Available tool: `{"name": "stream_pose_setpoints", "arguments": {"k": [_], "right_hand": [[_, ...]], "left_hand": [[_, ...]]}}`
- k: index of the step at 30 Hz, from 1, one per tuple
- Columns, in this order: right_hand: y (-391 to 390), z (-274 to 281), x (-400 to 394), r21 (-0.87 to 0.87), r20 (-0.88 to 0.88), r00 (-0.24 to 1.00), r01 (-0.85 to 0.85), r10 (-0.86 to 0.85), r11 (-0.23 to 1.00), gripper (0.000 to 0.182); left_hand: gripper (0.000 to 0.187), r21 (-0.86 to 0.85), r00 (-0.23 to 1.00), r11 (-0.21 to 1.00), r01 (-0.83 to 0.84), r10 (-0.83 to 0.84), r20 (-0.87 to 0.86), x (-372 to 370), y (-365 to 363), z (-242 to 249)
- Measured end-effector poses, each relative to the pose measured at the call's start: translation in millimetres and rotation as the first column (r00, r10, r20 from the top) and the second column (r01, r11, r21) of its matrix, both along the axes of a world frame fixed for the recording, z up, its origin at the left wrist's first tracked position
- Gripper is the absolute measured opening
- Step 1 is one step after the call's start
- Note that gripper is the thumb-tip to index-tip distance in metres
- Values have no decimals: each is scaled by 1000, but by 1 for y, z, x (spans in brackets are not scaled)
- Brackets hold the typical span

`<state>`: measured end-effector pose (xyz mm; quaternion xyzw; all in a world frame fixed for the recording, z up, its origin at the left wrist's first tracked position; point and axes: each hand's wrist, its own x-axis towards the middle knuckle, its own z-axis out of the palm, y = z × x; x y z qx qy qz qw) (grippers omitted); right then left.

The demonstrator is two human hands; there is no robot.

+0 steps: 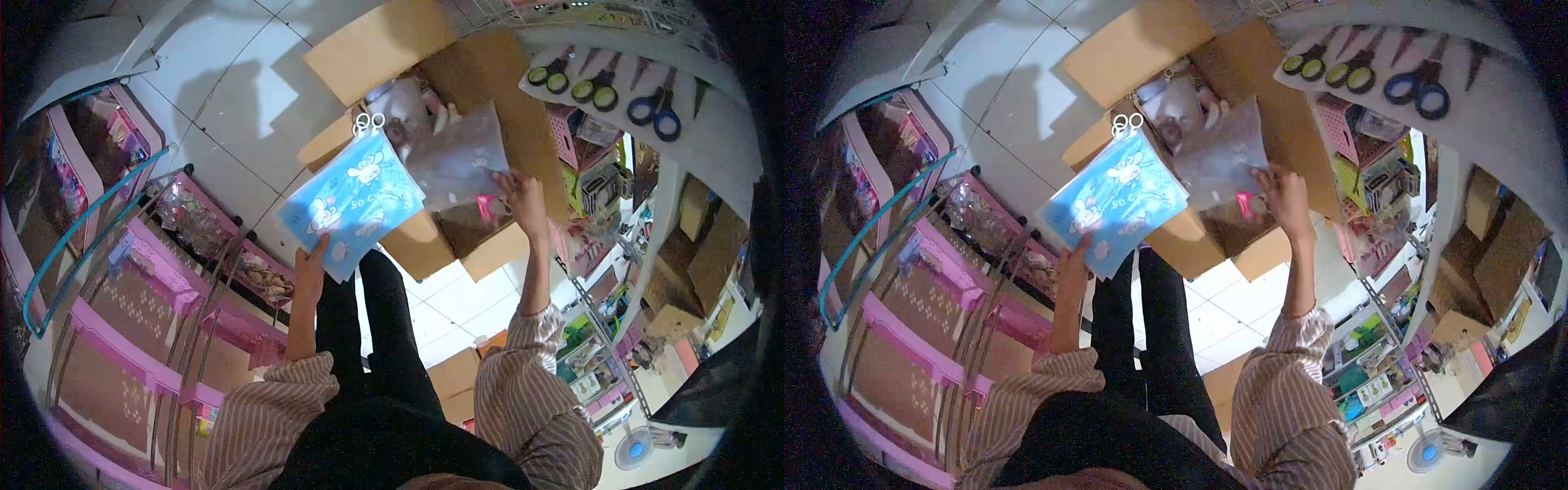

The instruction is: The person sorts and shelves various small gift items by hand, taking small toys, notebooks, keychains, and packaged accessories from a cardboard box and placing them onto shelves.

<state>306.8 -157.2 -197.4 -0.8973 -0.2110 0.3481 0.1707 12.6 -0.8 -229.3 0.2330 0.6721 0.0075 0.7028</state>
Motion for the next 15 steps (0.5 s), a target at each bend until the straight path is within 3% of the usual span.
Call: {"name": "stream_pose_setpoints", "arguments": {"k": [1, 2, 6, 8, 9, 11, 15], "right_hand": [[-2, 10, -3, 18, -21, 995, 100, -99, 995, 17], [0, 20, -9, 90, 42, 994, 92, -96, 992, 18], [-7, 38, -20, 48, 15, 988, 154, -154, 987, 18], [-6, 48, -22, 72, 154, 972, 166, -175, 983, 18], [-3, 56, -23, 71, 155, 973, 162, -171, 984, 18], [6, 77, -26, 123, 398, 912, 54, -99, 991, 18], [3, 104, -23, 25, 458, 889, -17, 3, 1000, 19]], "left_hand": [[37, 42, 979, 981, 191, -187, -83, 4, 3, 4], [37, 69, 917, 924, 377, -361, -171, 5, 5, 6], [35, 225, 938, 912, 342, -318, -139, 0, -2, -7], [33, 221, 971, 950, 222, -236, 40, -5, -7, -15], [33, 220, 972, 951, 218, -232, 42, -6, -10, -17], [32, 276, 961, 941, 195, -240, 140, -7, -11, -20], [31, 301, 945, 933, 199, -265, 195, -6, -8, -21]]}}
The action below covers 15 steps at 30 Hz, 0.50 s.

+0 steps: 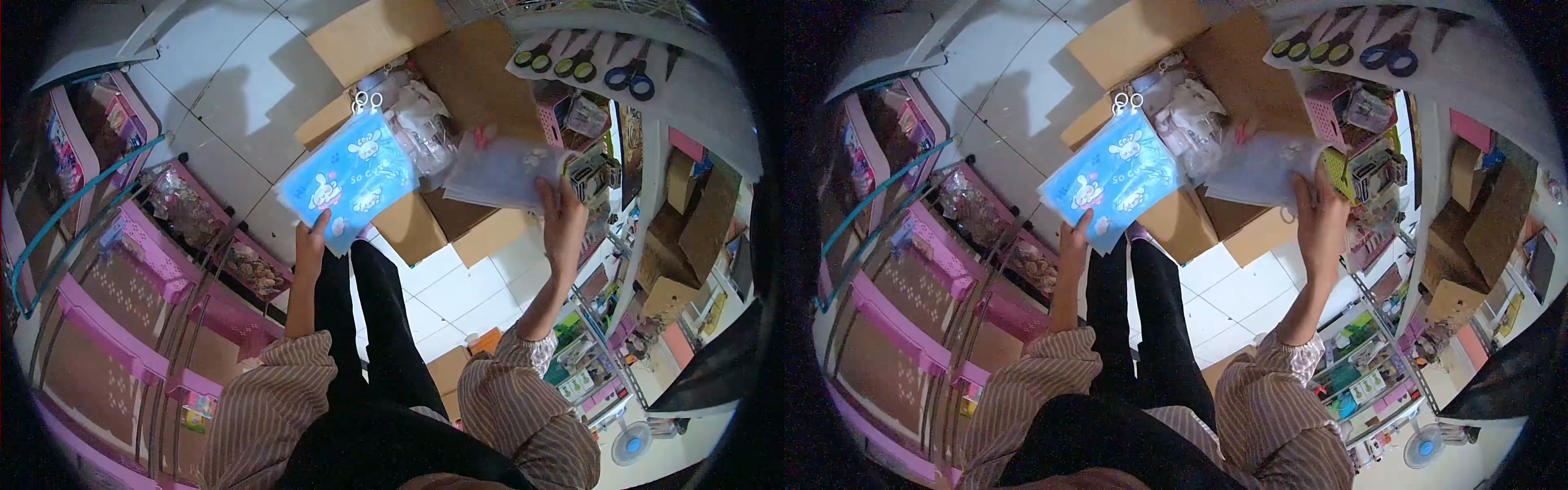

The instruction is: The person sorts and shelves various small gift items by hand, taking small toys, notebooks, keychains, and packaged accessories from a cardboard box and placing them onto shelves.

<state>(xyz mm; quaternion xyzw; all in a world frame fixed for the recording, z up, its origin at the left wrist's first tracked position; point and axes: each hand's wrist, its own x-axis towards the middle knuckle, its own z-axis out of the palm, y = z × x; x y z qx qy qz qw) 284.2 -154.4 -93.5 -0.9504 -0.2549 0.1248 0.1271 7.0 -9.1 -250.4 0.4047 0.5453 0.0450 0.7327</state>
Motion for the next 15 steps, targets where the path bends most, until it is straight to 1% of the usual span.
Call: {"name": "stream_pose_setpoints", "arguments": {"k": [2, 3, 4, 6, 8, 10, 11, 12, 13, 14, 15], "right_hand": [[-5, 11, -1, -21, -48, 994, 97, -98, 995, 19], [-2, 21, -3, -50, -81, 985, 150, -154, 987, 21], [-4, 25, -5, -49, -81, 985, 148, -152, 988, 21], [-8, 31, -8, 26, -145, 966, 219, -213, 975, 21], [-12, 33, -14, 26, -151, 970, 197, -191, 980, 19], [-16, 26, -23, -6, -197, 973, 125, -124, 992, 18], [-6, 26, -28, -123, -199, 978, 33, -57, 992, 20], [14, 25, -40, -165, -199, 979, 13, -46, 986, 20], [23, 14, -47, -134, -263, 964, -63, 26, 989, 19], [32, -4, -57, -162, -463, 875, 74, -142, 984, 18], [33, -38, -64, 29, -473, 881, 0, 14, 1000, 21]], "left_hand": [[31, -42, 998, 999, -34, 31, -59, 1, 0, 1], [31, -41, 998, 998, -37, 34, -58, 1, 1, 2], [31, -25, 999, 999, -38, 37, -28, 1, 1, 3], [30, -9, 999, 999, -40, 41, 2, -1, -2, 1], [30, -113, 991, 985, -133, 136, 14, -6, -5, -7], [30, -116, 990, 984, -134, 137, 20, -13, -7, -13], [31, -117, 990, 984, -135, 140, 28, -15, -8, -15], [31, -118, 990, 984, -135, 139, 27, -15, -8, -14], [30, -137, 990, 981, -137, 142, 28, -15, -8, -13], [30, -156, 989, 978, -137, 143, 28, -15, -8, -13], [30, -156, 990, 978, -137, 142, 24, -15, -9, -13]]}}
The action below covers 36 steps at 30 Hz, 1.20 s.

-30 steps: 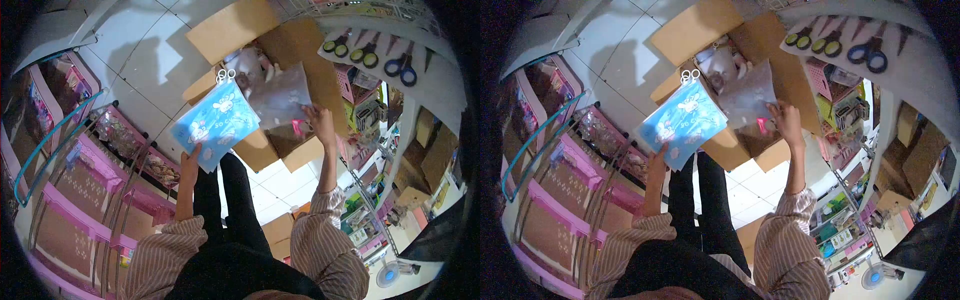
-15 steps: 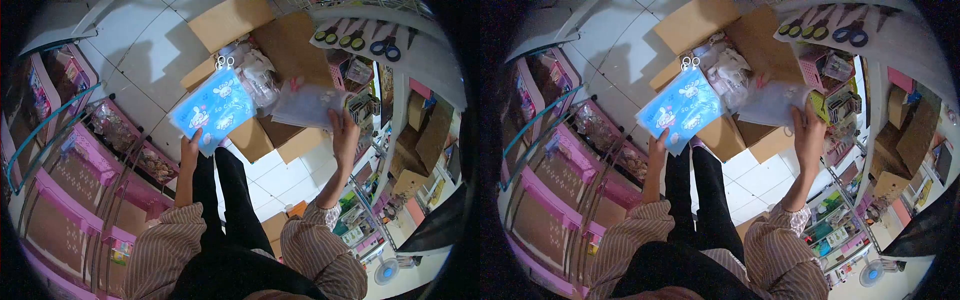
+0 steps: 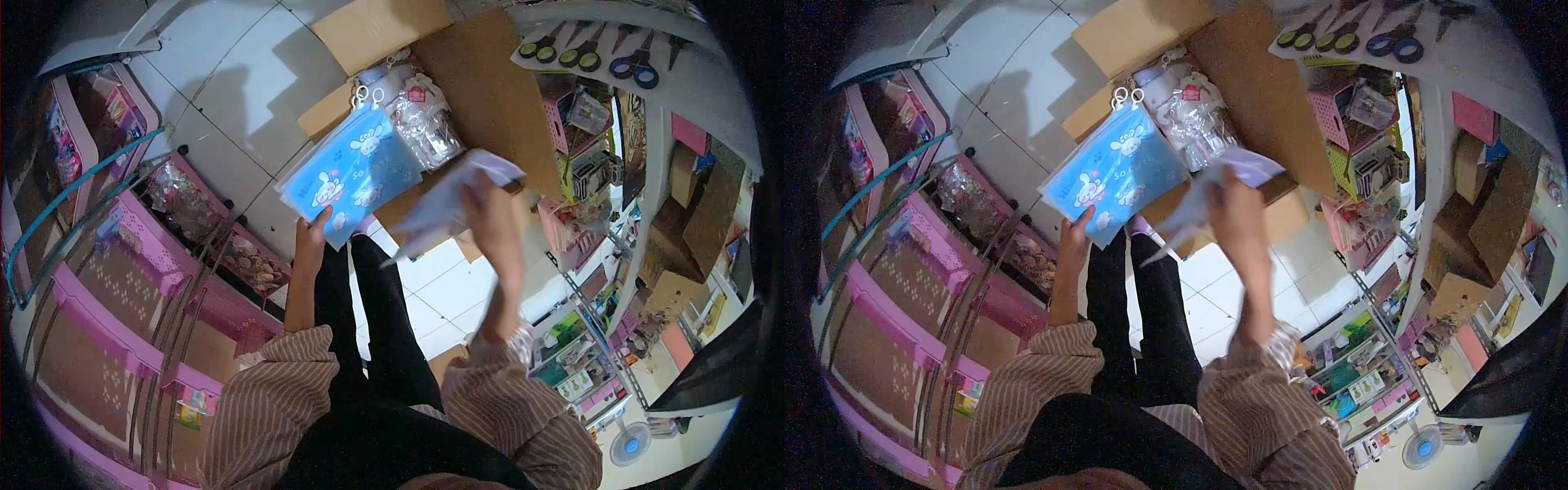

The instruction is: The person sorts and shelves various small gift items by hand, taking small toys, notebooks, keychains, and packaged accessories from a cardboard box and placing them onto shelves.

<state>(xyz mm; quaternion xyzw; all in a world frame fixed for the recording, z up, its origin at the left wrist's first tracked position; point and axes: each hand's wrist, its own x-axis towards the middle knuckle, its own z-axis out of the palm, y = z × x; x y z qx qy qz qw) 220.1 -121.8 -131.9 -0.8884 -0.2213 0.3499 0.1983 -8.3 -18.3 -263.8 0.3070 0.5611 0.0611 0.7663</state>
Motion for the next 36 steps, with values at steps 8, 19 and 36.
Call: {"name": "stream_pose_setpoints", "arguments": {"k": [8, 19, 36], "right_hand": [[30, -76, -30, 13, -618, 587, 673, -523, 740, 31], [-6, 25, -51, -113, -665, 462, 714, -586, 691, 40], [57, -154, 22, -239, -850, 362, 381, -382, 893, 26]], "left_hand": [[26, -61, 985, 997, -37, 47, 167, -4, 2, -13], [39, -290, 993, 956, 34, 0, 115, -31, 6, -47], [49, -418, 943, 908, -29, 164, 291, -18, 9, -40]]}}
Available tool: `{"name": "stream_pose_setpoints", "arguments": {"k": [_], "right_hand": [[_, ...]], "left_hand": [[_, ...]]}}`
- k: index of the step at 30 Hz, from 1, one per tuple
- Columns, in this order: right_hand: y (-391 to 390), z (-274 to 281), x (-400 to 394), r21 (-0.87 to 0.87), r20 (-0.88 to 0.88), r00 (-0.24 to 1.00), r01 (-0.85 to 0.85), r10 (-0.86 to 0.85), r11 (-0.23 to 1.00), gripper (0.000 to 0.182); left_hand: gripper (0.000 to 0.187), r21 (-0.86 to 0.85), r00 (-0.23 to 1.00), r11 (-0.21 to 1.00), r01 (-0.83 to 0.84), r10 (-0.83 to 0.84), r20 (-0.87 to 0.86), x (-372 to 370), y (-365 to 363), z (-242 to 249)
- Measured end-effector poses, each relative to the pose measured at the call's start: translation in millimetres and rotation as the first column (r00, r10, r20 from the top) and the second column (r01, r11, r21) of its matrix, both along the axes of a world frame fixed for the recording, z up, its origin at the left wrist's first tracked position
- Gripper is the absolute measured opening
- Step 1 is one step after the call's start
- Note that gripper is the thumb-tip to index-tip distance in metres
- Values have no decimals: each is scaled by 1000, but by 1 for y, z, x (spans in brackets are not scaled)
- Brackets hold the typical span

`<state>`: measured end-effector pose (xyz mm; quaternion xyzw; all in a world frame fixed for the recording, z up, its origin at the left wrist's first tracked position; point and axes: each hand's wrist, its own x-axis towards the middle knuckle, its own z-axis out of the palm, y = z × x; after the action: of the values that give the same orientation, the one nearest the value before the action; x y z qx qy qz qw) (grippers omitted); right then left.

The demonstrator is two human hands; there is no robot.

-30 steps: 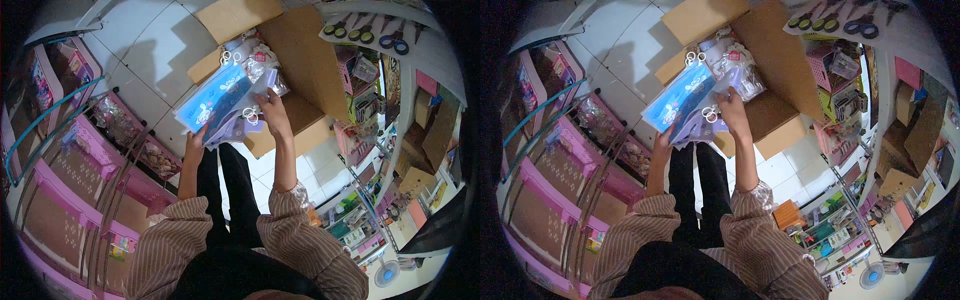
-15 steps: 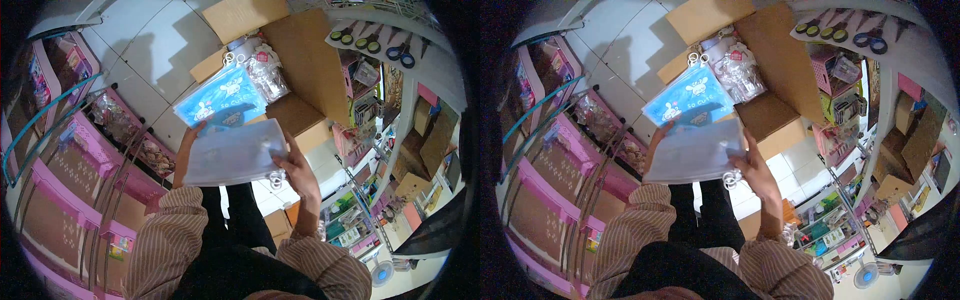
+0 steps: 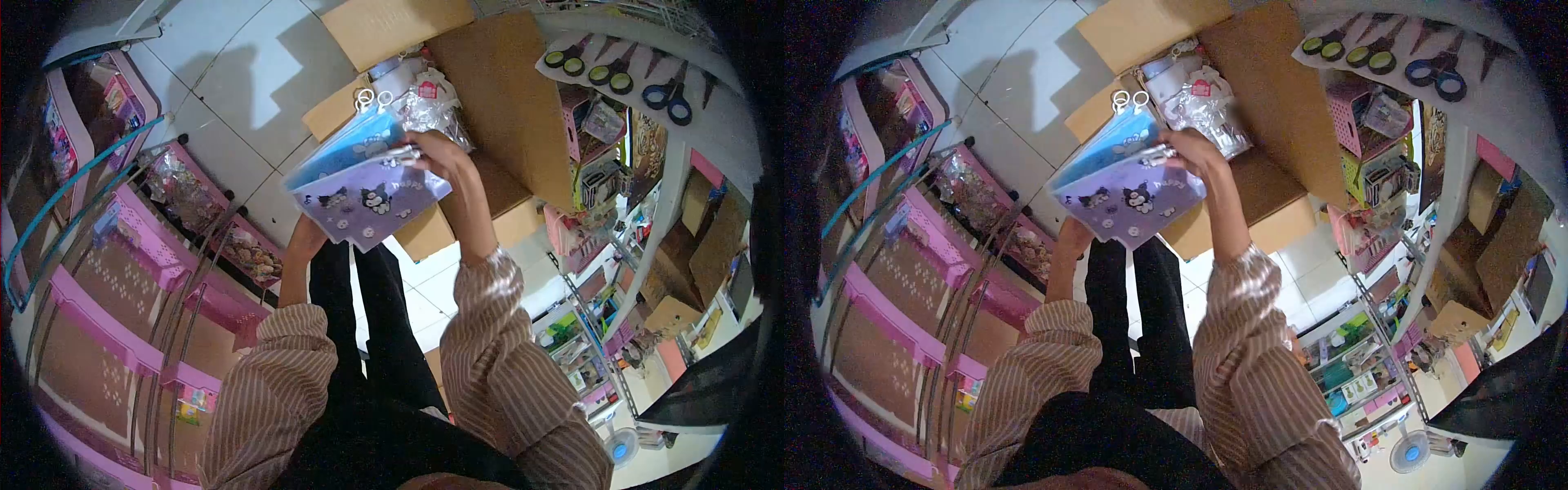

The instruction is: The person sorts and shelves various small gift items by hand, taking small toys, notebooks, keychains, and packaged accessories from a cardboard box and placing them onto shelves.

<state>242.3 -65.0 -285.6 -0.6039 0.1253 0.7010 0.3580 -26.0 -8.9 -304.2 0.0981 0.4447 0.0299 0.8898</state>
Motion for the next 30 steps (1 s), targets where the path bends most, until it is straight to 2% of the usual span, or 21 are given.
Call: {"name": "stream_pose_setpoints", "arguments": {"k": [1, 3, 4, 5, 6, 7, 9, 10, 12, 13, 14, 15, 17, 18, 19, 20, 21, 22, 25, 26, 30], "right_hand": [[3, -11, 0, 14, -8, 1000, 11, -11, 1000, 27], [17, 0, -1, 34, -2, 996, 92, -92, 995, 27], [22, 8, -2, 18, 0, 990, 144, -144, 989, 28], [25, 14, -3, 4, 2, 981, 193, -193, 981, 29], [27, 16, -5, 39, 4, 988, 151, -151, 988, 42], [27, 26, -5, 35, 2, 989, 150, -150, 988, 42], [27, 45, 1, 38, -89, 992, 97, -94, 995, 56], [18, 37, 11, 41, -25, 1000, 4, -3, 999, 65], [4, 18, 41, 65, 255, 963, 76, -90, 995, 53], [-2, -5, 51, 68, 437, 892, 98, -118, 993, 48], [-2, -32, 58, 81, 507, 845, 150, -170, 985, 43], [-3, -66, 66, 100, 573, 790, 199, -220, 975, 37], [-8, -151, 79, 274, 506, 833, 89, -222, 958, 34], [-3, -187, 84, 278, 506, 834, 86, -222, 957, 34], [4, -220, 87, 66, 816, 562, -329, 139, 942, 31], [11, -236, 89, -278, 912, 89, -584, 401, 763, 29], [13, -238, 89, -272, 913, 94, -584, 397, 764, 29], [15, -239, 88, -257, 920, 98, -582, 380, 771, 30], [20, -246, 87, -205, 936, 122, -575, 331, 792, 30], [21, -247, 86, -187, 940, 131, -573, 315, 798, 31], [27, -250, 83, -135, 956, 143, -560, 256, 817, 32]], "left_hand": [[49, -5, 1000, 1000, 6, -6, -3, -8, -2, -6], [47, -167, 930, 952, -258, 291, 225, -3, 4, 6], [47, -172, 931, 951, -255, 290, 221, -18, -4, -11], [44, 315, 996, 946, -69, 46, 80, -43, -19, -42], [41, 691, 981, 697, 193, -111, -161, -55, -28, -58], [41, 688, 980, 699, 193, -111, -163, -47, -22, -48], [32, 198, 954, 978, 62, 1, -300, -11, 1, -8], [32, 201, 953, 978, 61, 3, -304, -1, 5, 0], [31, 169, 887, 985, -22, 97, -451, 10, 8, 9], [31, 169, 886, 985, -27, 102, -453, 9, 7, 9], [32, 155, 905, 987, -42, 104, -413, 9, 6, 7], [32, 141, 923, 988, -57, 106, -370, 9, 6, 4], [35, 96, 930, 995, -41, 73, -361, 11, 8, 4], [37, 53, 934, 998, -23, 40, -355, 10, 7, 4], [37, 58, 934, 998, -24, 43, -356, 5, 3, 2], [40, 226, 950, 971, 83, -9, -311, -1, -3, -2], [43, 390, 958, 904, 177, -67, -280, 4, -1, -1], [46, 48, 906, 998, 48, -23, -422, 9, 4, 1], [47, -4, 896, 998, 65, -60, -441, 16, 7, 5], [50, 92, 888, 989, 116, -62, -455, 19, 7, 8], [50, 67, 883, 990, 122, -77, -463, 15, 6, 9]]}}
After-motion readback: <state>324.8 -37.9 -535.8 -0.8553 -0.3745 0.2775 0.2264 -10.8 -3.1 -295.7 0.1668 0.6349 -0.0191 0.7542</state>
